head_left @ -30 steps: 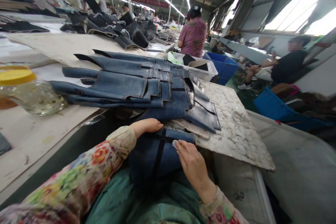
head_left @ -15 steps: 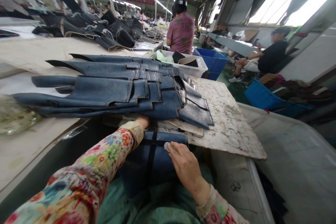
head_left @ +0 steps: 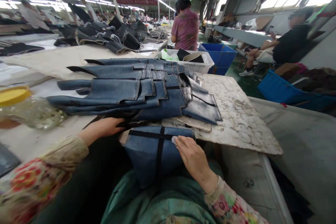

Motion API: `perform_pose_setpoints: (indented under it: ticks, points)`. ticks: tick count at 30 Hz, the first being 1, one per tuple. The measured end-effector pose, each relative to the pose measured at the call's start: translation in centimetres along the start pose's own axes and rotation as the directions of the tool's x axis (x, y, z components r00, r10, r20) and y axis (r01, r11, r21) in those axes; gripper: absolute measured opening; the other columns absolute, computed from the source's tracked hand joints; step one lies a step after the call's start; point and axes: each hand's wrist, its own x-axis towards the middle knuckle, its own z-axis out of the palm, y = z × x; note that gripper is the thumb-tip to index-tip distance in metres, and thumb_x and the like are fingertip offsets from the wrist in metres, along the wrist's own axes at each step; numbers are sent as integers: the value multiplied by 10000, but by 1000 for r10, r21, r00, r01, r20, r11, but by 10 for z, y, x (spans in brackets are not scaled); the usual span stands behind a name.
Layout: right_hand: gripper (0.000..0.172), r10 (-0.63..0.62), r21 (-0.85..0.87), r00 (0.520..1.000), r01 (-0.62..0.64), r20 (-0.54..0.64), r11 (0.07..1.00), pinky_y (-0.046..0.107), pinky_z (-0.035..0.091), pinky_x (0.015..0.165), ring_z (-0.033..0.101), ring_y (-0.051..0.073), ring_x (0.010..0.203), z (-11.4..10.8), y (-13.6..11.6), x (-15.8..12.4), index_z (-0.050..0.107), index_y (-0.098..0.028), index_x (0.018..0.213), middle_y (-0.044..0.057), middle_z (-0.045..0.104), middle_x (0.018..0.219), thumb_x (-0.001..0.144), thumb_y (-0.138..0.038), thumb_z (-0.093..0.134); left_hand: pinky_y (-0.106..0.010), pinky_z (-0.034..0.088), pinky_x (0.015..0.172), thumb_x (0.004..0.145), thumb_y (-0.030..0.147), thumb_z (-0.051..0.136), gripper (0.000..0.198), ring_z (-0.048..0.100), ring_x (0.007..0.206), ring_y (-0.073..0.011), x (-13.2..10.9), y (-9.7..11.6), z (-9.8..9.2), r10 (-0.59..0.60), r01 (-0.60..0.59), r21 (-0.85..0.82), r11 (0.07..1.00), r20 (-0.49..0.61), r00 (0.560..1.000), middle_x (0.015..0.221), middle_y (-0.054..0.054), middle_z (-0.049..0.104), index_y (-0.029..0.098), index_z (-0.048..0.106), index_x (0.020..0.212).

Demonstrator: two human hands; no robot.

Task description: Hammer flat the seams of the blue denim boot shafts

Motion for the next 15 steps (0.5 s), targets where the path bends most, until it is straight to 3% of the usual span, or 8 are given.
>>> perform_pose_setpoints:
  ticks: [4, 7, 9, 11, 15]
  points:
    - [313, -13, 1, 1000, 13, -14, 1000, 312, 517, 834, 585, 186, 998, 3, 1, -2, 607, -182, 1179, 94, 644, 1097, 942, -192, 402, -340, 445, 889, 821, 482, 457, 484, 635, 990, -238, -80, -33, 3, -141, 142, 7, 990, -46, 989, 1128, -41, 678, 225, 583, 1212]
    - [316, -13, 0, 1000, 13, -6, 1000, 324, 518, 843, 586, 191, 1000, 3, 1, -3, 603, -182, 1186, 86, 641, 1110, 942, -186, 401, -330, 462, 877, 767, 561, 485, 405, 655, 915, -201, -136, -34, 11, -219, 173, -241, 955, -177, 960, 999, 60, 716, 321, 648, 1048]
    - [318, -19, 14, 1000, 20, -5, 1000, 331, 512, 869, 588, 186, 999, 2, 1, -3, 606, -182, 1181, 84, 644, 1110, 944, -187, 393, -328, 500, 815, 700, 605, 528, 383, 665, 830, -204, -166, -20, 19, -281, 186, -432, 882, -166, 945, 883, 71, 730, 350, 669, 949]
    - [312, -27, 40, 1000, 27, 5, 999, 334, 507, 889, 586, 182, 1001, 1, 1, -3, 611, -185, 1170, 80, 647, 1106, 942, -193, 398, -310, 528, 719, 650, 634, 559, 444, 660, 743, -209, -186, 2, 31, -344, 227, -598, 769, -88, 935, 763, 41, 720, 330, 675, 952]
    - [298, -33, 83, 997, 27, 64, 996, 355, 506, 907, 575, 190, 1008, -5, -4, -7, 606, -181, 1167, 72, 643, 1119, 923, -198, 436, -228, 445, 423, 649, 699, 539, 624, 527, 470, -134, -203, 52, 50, -396, 316, -812, 491, 115, 911, 572, 24, 590, 246, 631, 1069]
